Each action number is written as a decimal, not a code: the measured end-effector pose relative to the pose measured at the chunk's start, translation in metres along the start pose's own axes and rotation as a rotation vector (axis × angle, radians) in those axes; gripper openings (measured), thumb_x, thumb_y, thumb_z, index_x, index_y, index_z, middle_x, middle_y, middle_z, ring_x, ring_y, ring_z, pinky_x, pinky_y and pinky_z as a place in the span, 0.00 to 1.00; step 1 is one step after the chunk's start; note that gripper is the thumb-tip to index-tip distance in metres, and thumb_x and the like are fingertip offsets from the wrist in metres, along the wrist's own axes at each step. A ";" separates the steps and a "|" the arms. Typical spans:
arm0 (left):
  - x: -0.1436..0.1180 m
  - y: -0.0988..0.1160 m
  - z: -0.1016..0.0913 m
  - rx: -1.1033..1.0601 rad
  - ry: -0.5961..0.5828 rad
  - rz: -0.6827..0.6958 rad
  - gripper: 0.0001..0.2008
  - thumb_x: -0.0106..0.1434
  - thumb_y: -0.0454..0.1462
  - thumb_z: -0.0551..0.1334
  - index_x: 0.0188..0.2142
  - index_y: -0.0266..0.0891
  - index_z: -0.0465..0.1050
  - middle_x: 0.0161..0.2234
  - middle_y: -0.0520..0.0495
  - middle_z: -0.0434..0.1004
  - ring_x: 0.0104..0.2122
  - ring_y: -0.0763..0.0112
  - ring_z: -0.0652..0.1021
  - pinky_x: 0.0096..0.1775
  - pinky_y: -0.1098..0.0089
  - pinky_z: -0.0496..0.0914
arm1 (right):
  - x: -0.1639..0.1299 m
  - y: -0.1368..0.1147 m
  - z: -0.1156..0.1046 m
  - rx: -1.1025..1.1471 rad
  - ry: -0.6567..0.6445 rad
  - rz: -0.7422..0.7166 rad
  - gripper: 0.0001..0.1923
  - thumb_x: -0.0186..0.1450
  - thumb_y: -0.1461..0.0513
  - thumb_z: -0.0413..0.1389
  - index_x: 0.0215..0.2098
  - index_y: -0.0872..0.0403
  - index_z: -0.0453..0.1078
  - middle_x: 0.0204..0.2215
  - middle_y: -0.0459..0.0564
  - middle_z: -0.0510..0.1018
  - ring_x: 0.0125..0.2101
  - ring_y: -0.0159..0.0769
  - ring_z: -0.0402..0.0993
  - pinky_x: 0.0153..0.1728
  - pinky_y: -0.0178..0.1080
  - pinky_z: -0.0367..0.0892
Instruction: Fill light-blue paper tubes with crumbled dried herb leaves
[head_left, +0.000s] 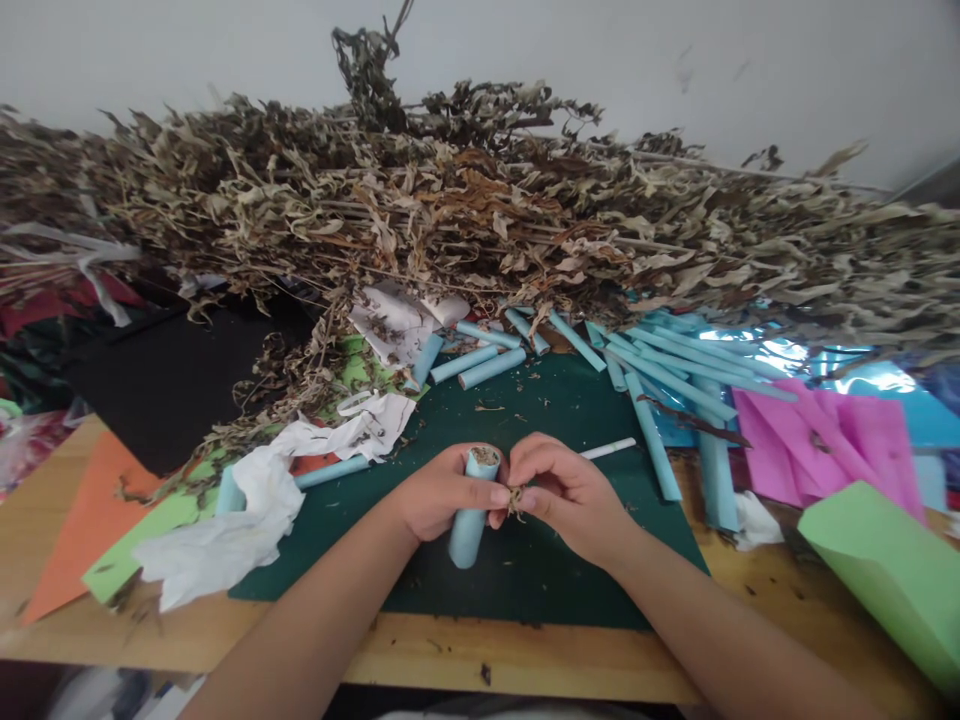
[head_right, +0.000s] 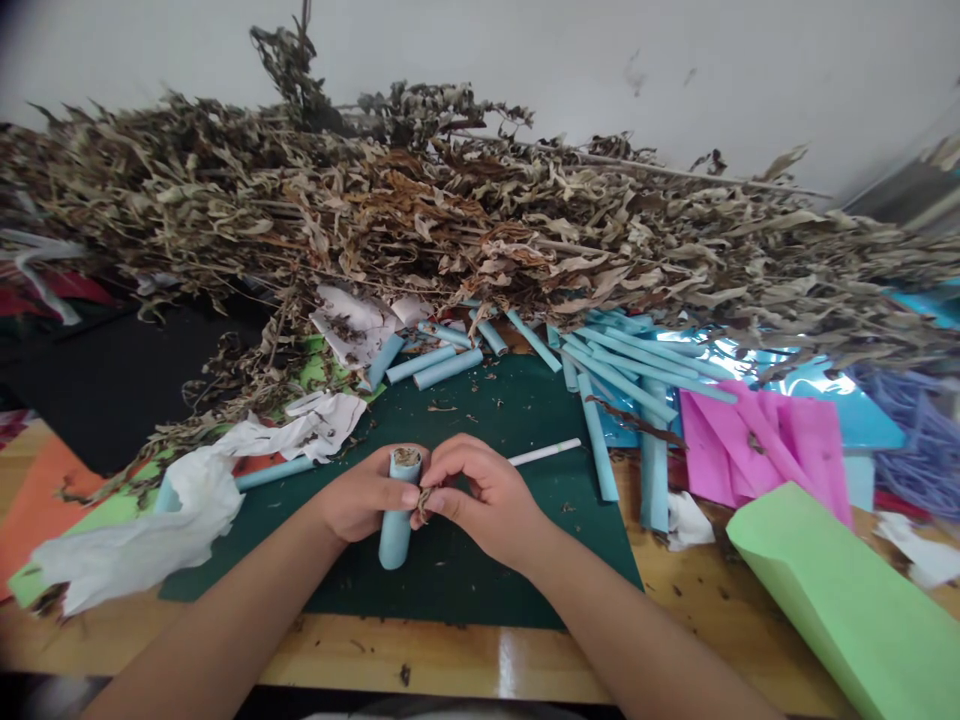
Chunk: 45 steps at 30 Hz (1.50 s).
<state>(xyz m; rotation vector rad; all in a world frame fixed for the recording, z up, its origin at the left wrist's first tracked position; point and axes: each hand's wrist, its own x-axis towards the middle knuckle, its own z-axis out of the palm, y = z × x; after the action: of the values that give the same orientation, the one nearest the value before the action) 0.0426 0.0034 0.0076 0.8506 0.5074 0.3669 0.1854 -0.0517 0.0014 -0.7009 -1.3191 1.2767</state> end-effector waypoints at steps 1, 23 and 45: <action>0.000 -0.001 0.000 0.008 -0.012 0.010 0.12 0.39 0.36 0.66 0.22 0.32 0.65 0.16 0.52 0.68 0.16 0.78 0.68 0.22 0.75 0.64 | 0.000 0.001 -0.002 -0.022 0.001 0.000 0.04 0.57 0.63 0.54 0.32 0.50 0.66 0.32 0.46 0.61 0.25 0.28 0.69 0.26 0.37 0.69; 0.002 -0.010 0.009 0.019 0.256 0.305 0.09 0.42 0.33 0.64 0.22 0.34 0.65 0.16 0.55 0.66 0.17 0.81 0.66 0.21 0.78 0.60 | 0.003 -0.003 -0.009 -0.812 0.059 -0.436 0.14 0.56 0.65 0.54 0.41 0.50 0.63 0.34 0.50 0.68 0.35 0.34 0.65 0.35 0.39 0.64; 0.000 -0.002 0.009 0.033 0.229 0.174 0.07 0.42 0.31 0.63 0.22 0.33 0.65 0.13 0.55 0.67 0.15 0.81 0.67 0.21 0.79 0.61 | 0.002 -0.003 -0.014 -1.066 0.041 -0.627 0.13 0.55 0.68 0.55 0.39 0.55 0.64 0.32 0.51 0.71 0.33 0.35 0.65 0.32 0.41 0.66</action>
<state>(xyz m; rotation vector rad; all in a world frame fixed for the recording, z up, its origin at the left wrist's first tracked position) 0.0478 -0.0033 0.0111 0.8919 0.6549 0.6223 0.1987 -0.0464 0.0019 -0.8942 -1.9612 -0.0183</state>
